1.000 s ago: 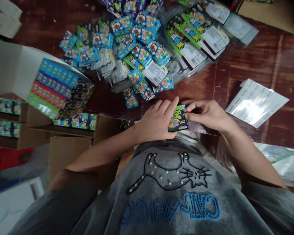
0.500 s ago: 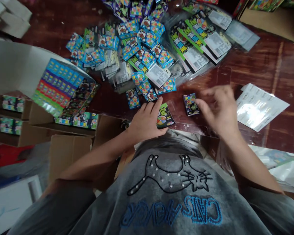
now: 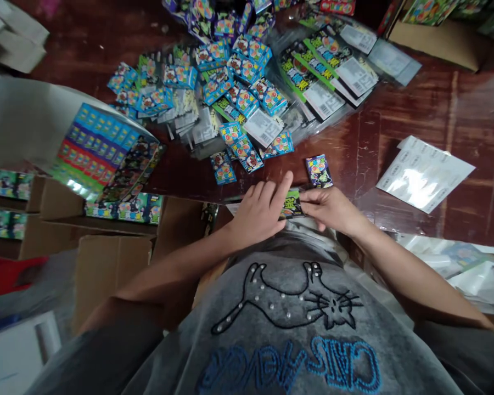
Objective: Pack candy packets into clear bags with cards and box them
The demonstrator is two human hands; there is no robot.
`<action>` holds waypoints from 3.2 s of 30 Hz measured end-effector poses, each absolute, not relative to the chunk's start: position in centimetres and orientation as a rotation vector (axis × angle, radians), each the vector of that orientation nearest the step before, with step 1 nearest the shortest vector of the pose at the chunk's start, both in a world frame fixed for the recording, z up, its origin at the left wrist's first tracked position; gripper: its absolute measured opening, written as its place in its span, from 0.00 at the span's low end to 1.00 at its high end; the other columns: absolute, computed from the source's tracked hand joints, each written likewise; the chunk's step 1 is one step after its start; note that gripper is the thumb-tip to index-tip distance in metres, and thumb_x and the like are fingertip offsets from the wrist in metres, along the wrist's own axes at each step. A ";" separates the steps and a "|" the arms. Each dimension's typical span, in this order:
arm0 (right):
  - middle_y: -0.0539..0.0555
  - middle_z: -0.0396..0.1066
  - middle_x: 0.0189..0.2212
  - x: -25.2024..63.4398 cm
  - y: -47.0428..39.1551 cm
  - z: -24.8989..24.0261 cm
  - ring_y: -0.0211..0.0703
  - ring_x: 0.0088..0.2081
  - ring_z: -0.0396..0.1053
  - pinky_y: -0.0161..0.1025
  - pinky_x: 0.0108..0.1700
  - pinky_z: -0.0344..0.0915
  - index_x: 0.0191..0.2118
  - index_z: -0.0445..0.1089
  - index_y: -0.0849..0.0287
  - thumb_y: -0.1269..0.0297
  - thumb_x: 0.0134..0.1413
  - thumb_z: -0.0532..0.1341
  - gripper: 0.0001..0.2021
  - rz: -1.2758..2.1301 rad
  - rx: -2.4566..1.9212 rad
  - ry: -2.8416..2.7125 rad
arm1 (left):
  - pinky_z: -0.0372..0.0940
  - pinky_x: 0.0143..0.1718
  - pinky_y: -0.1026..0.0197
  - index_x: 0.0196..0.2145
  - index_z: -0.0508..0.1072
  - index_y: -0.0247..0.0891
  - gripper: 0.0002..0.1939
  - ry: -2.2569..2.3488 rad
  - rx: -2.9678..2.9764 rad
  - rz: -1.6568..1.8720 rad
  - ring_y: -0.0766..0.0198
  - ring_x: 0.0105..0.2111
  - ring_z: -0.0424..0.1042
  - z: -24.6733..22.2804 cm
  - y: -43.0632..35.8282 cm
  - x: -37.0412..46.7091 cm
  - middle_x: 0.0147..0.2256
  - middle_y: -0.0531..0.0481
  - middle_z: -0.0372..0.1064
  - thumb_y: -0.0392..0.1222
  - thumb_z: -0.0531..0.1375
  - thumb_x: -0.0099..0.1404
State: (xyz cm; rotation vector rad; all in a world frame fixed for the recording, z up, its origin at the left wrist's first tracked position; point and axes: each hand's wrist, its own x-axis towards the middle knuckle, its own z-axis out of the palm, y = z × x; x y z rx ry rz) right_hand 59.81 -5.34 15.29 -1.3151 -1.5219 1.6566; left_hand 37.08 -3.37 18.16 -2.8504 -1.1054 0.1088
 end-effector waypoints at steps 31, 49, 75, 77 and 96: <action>0.46 0.77 0.32 62.1 -7.5 14.7 0.35 0.29 0.76 0.38 0.41 0.72 0.46 0.75 0.56 0.69 0.68 0.53 0.13 1.989 -0.803 -1.905 | 0.61 0.54 0.49 0.77 0.40 0.21 0.55 -0.911 -3.067 0.321 0.44 0.53 0.69 19.3 -3.9 36.7 0.56 0.33 0.71 0.51 0.64 0.68; 0.50 0.84 0.34 60.5 -6.3 16.4 0.23 0.13 0.51 0.27 0.11 0.47 0.50 0.83 0.59 0.62 0.41 0.75 0.25 2.005 -1.264 -1.072 | 0.65 0.50 0.46 0.76 0.51 0.26 0.54 -1.073 -2.938 0.175 0.43 0.50 0.70 21.1 -4.9 37.1 0.54 0.33 0.72 0.54 0.67 0.63; 0.58 0.83 0.39 70.9 -3.1 15.9 0.37 0.22 0.67 0.38 0.24 0.64 0.51 0.77 0.60 0.46 0.53 0.73 0.27 1.228 -1.794 -1.342 | 0.68 0.55 0.44 0.76 0.49 0.29 0.55 -1.394 -2.851 0.304 0.38 0.55 0.71 18.8 -2.4 33.3 0.58 0.30 0.70 0.59 0.68 0.64; 0.63 0.84 0.43 70.8 -2.3 15.8 0.54 0.37 0.80 0.48 0.40 0.76 0.58 0.76 0.62 0.45 0.60 0.68 0.28 0.851 -1.998 -1.657 | 0.67 0.58 0.43 0.76 0.49 0.28 0.55 -1.414 -2.858 0.225 0.37 0.57 0.69 18.3 -2.1 33.7 0.60 0.29 0.68 0.57 0.68 0.63; 0.69 0.28 0.82 72.2 2.2 11.4 0.75 0.81 0.33 0.77 0.77 0.40 0.82 0.25 0.61 0.30 0.61 0.62 0.63 0.666 -1.196 -2.602 | 0.62 0.66 0.36 0.79 0.42 0.30 0.60 -1.507 -2.953 0.033 0.36 0.62 0.64 16.4 -1.5 33.8 0.64 0.30 0.62 0.56 0.70 0.64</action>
